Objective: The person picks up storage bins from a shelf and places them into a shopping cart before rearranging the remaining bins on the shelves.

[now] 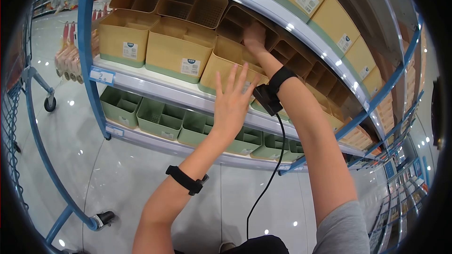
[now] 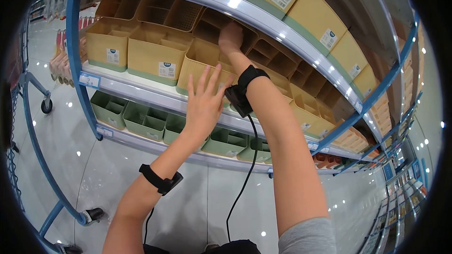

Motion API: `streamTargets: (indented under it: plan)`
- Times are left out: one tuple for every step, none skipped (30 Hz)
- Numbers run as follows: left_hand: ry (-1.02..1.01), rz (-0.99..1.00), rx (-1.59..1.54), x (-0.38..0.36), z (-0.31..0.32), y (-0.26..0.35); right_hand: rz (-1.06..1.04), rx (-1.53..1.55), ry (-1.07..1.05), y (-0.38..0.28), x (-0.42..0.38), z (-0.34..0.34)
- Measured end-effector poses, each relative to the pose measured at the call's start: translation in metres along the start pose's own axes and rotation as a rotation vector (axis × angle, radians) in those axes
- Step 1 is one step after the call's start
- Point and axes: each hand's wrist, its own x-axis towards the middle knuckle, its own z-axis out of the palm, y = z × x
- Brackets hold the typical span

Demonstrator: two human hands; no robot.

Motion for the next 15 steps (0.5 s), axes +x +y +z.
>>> streamTargets:
  plan:
    - [-0.011, -0.003, -0.004, -0.001, 0.0, 0.0, 0.003, -0.007, -0.02, 0.0, 0.0, -0.002]
    - [-0.023, -0.007, -0.01, -0.001, -0.001, 0.001, 0.008, -0.016, -0.039, 0.0, 0.0, -0.004]
    - [-0.023, -0.008, -0.004, -0.002, -0.001, -0.001, 0.016, -0.038, -0.062, 0.001, 0.0, -0.006]
    - [-0.021, -0.007, 0.001, 0.0, -0.001, -0.004, 0.024, -0.059, -0.083, 0.001, 0.002, -0.008]
    - [-0.018, -0.006, 0.007, 0.003, -0.002, -0.009, 0.031, -0.079, -0.102, -0.001, 0.003, -0.01]
    - [0.006, -0.021, 0.038, 0.009, -0.007, -0.015, 0.019, -0.086, -0.102, -0.002, 0.002, -0.011]
    - [0.03, -0.038, 0.068, 0.016, -0.013, -0.022, 0.007, -0.095, -0.103, -0.003, 0.001, -0.012]
    - [0.052, -0.053, 0.098, 0.023, -0.019, -0.031, -0.003, -0.102, -0.102, -0.003, 0.001, -0.012]
    - [0.058, -0.05, 0.125, 0.029, -0.021, -0.041, -0.012, -0.096, -0.096, 0.0, 0.002, -0.011]
    - [0.064, -0.05, 0.151, 0.035, -0.024, -0.052, -0.024, -0.091, -0.093, 0.002, 0.003, -0.009]
    - [0.075, -0.052, 0.181, 0.042, -0.026, -0.063, -0.042, -0.085, -0.088, 0.003, 0.007, -0.006]
    - [0.026, -0.007, 0.203, 0.046, -0.026, -0.072, -0.084, -0.086, -0.101, 0.011, 0.015, 0.003]
    - [-0.03, 0.037, 0.222, 0.047, -0.026, -0.079, -0.121, -0.089, -0.119, 0.02, 0.021, 0.011]
    - [-0.088, 0.082, 0.241, 0.048, -0.027, -0.084, -0.157, -0.09, -0.137, 0.026, 0.028, 0.017]
    - [-0.154, 0.078, 0.239, 0.052, -0.031, -0.087, -0.139, -0.061, -0.153, 0.027, 0.031, 0.017]
